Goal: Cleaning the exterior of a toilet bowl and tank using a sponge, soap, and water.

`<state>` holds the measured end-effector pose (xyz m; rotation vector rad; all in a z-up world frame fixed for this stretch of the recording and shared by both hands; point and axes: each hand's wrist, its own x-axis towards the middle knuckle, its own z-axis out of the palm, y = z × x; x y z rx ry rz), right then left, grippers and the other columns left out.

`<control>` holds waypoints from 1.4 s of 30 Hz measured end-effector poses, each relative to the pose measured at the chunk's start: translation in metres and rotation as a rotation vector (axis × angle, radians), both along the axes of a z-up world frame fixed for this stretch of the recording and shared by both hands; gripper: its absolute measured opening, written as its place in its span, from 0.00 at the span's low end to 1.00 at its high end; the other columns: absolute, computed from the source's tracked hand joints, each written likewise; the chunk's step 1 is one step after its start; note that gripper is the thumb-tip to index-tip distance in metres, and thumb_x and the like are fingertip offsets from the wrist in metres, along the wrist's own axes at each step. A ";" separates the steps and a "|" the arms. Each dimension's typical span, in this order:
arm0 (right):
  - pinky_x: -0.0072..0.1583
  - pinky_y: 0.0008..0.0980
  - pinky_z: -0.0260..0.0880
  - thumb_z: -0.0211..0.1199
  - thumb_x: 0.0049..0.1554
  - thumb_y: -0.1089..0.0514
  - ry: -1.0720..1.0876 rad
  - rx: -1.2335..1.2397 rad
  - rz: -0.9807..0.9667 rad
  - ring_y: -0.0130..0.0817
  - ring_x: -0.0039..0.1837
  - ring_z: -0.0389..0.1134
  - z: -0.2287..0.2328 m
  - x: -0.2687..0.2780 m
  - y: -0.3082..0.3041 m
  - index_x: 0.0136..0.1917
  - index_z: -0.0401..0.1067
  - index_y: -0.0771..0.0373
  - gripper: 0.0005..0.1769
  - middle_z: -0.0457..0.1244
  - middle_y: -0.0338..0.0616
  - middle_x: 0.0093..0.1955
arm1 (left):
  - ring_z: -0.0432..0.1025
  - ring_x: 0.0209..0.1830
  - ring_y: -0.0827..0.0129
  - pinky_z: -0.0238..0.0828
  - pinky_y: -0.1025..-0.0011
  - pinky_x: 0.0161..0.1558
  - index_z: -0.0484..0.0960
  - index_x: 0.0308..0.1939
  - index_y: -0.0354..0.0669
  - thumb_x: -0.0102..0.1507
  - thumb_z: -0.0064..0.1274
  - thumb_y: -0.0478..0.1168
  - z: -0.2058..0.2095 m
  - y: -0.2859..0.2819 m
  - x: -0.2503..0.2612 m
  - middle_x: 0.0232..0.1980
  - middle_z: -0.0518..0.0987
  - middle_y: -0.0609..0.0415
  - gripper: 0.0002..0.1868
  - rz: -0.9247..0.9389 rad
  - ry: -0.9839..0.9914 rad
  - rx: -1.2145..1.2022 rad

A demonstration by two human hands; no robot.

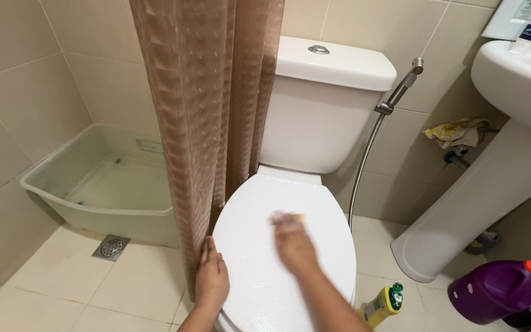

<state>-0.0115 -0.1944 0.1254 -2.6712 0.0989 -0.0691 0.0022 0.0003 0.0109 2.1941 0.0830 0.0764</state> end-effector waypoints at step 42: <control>0.77 0.50 0.44 0.44 0.65 0.52 -0.143 -0.054 0.250 0.48 0.80 0.48 -0.006 -0.111 0.071 0.69 0.67 0.58 0.23 0.55 0.46 0.78 | 0.52 0.82 0.57 0.46 0.65 0.77 0.57 0.78 0.38 0.71 0.34 0.42 -0.110 0.024 -0.023 0.83 0.56 0.47 0.30 -0.040 -0.230 -0.447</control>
